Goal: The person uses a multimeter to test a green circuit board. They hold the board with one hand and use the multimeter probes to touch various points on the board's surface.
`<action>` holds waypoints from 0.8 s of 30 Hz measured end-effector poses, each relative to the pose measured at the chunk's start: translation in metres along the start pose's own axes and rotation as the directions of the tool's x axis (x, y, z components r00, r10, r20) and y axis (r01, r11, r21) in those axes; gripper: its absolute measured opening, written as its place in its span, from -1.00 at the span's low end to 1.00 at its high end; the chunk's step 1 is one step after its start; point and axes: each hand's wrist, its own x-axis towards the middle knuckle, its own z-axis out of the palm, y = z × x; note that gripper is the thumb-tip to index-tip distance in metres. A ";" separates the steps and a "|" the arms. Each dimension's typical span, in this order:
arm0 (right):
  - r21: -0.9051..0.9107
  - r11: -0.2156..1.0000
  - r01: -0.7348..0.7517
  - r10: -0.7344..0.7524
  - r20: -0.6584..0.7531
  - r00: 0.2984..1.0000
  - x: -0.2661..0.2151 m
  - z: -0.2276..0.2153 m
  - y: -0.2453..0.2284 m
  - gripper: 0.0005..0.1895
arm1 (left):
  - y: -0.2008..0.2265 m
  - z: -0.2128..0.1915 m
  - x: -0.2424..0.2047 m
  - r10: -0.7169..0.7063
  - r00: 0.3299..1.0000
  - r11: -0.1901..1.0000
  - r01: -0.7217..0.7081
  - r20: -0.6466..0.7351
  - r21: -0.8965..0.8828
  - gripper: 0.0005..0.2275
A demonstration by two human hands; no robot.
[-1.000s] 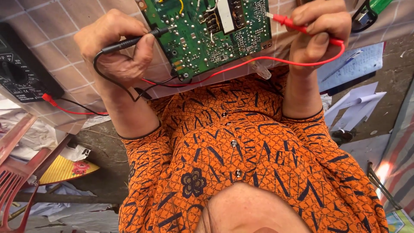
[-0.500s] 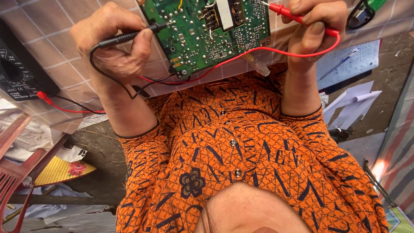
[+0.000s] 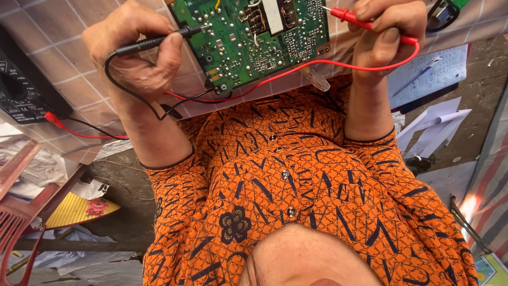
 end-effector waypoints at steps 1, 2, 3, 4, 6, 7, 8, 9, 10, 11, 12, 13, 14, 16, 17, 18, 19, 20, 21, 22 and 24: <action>0.001 1.000 -0.001 0.001 0.000 1.000 0.000 0.000 0.001 -0.65 | 0.000 0.000 0.000 -0.001 1.000 1.000 0.001 0.000 0.001 -0.87; -0.019 1.000 0.022 -0.022 -0.014 1.000 0.001 0.000 0.001 -0.66 | -0.001 0.000 0.000 0.005 1.000 1.000 -0.005 0.002 0.006 -0.87; -0.039 0.998 0.044 -0.045 -0.028 0.999 0.001 0.000 0.002 -0.66 | -0.001 0.000 0.000 0.010 1.000 1.000 -0.010 0.004 0.010 -0.86; -0.040 0.998 0.043 -0.045 -0.029 0.999 0.001 0.000 0.002 -0.66 | -0.002 0.000 0.000 0.010 1.000 1.000 -0.010 0.006 0.010 -0.86; -0.035 0.998 0.050 -0.050 0.003 0.999 0.002 0.000 0.001 -0.68 | -0.004 0.000 -0.001 0.025 1.000 1.000 -0.025 0.011 0.015 -0.86; -0.036 0.998 0.049 -0.049 0.002 0.999 0.001 -0.001 0.002 -0.68 | -0.005 0.000 -0.001 0.024 1.000 1.000 -0.024 0.013 0.015 -0.86; -0.036 0.999 0.036 -0.036 0.000 0.999 0.000 -0.001 0.002 -0.70 | -0.006 0.000 -0.001 0.029 1.000 1.000 -0.029 0.007 0.012 -0.85; -0.036 0.999 0.023 -0.023 -0.003 1.000 0.000 -0.001 0.002 -0.72 | -0.007 0.000 -0.002 0.033 0.999 0.999 -0.033 0.001 0.009 -0.85; -0.037 0.999 0.022 -0.022 -0.004 1.000 -0.001 -0.003 0.005 -0.72 | -0.007 0.000 -0.001 0.032 0.999 0.999 -0.032 0.003 0.008 -0.85; -0.040 0.998 0.050 -0.050 -0.001 0.999 -0.001 -0.004 0.007 -0.73 | -0.008 0.001 -0.002 0.039 0.999 0.999 -0.039 -0.004 -0.009 -0.85; -0.042 0.996 0.078 -0.078 0.002 0.997 -0.002 -0.005 0.009 -0.74 | -0.008 0.001 -0.002 0.046 0.999 0.999 -0.046 -0.010 -0.025 -0.85; -0.042 0.996 0.077 -0.077 0.001 0.997 -0.002 -0.004 0.008 -0.74 | -0.008 0.001 -0.002 0.044 0.999 0.999 -0.045 -0.009 -0.025 -0.85; -0.029 0.998 0.064 -0.064 0.011 0.998 -0.001 -0.003 0.006 -0.74 | -0.007 0.000 -0.001 0.041 0.999 0.999 -0.041 -0.007 -0.028 -0.85; -0.017 0.999 0.051 -0.050 0.020 0.999 0.000 -0.001 0.004 -0.75 | -0.008 0.000 -0.001 0.037 0.999 0.999 -0.037 -0.004 -0.031 -0.85; -0.016 0.998 0.057 -0.057 0.001 0.998 0.000 -0.001 0.003 -0.72 | -0.009 0.000 -0.002 0.038 0.999 0.999 -0.038 -0.001 -0.030 -0.86; -0.016 0.998 0.063 -0.063 -0.018 0.998 0.001 -0.001 0.002 -0.68 | -0.009 0.000 -0.002 0.038 0.999 0.999 -0.038 0.002 -0.028 -0.86; -0.016 0.998 0.062 -0.063 -0.019 0.998 0.000 -0.003 0.003 -0.68 | -0.008 0.000 -0.002 0.038 0.999 0.999 -0.038 0.003 -0.028 -0.86; 0.002 0.999 0.051 -0.051 -0.009 0.999 -0.002 -0.005 0.004 -0.68 | -0.006 0.000 -0.001 0.032 0.999 0.999 -0.032 0.000 -0.008 -0.86; 0.019 0.999 0.040 -0.040 0.002 0.999 -0.003 -0.007 0.005 -0.67 | -0.005 0.000 -0.001 0.027 1.000 1.000 -0.027 -0.003 0.013 -0.86; 0.020 0.999 0.039 -0.039 0.001 0.999 -0.004 -0.008 0.008 -0.67 | -0.005 0.000 -0.001 0.026 1.000 1.000 -0.026 -0.002 0.013 -0.86; 0.041 0.999 0.026 -0.027 0.013 1.000 -0.006 -0.010 0.012 -0.75 | -0.005 0.001 -0.001 0.056 0.998 0.998 -0.056 -0.024 0.010 -0.89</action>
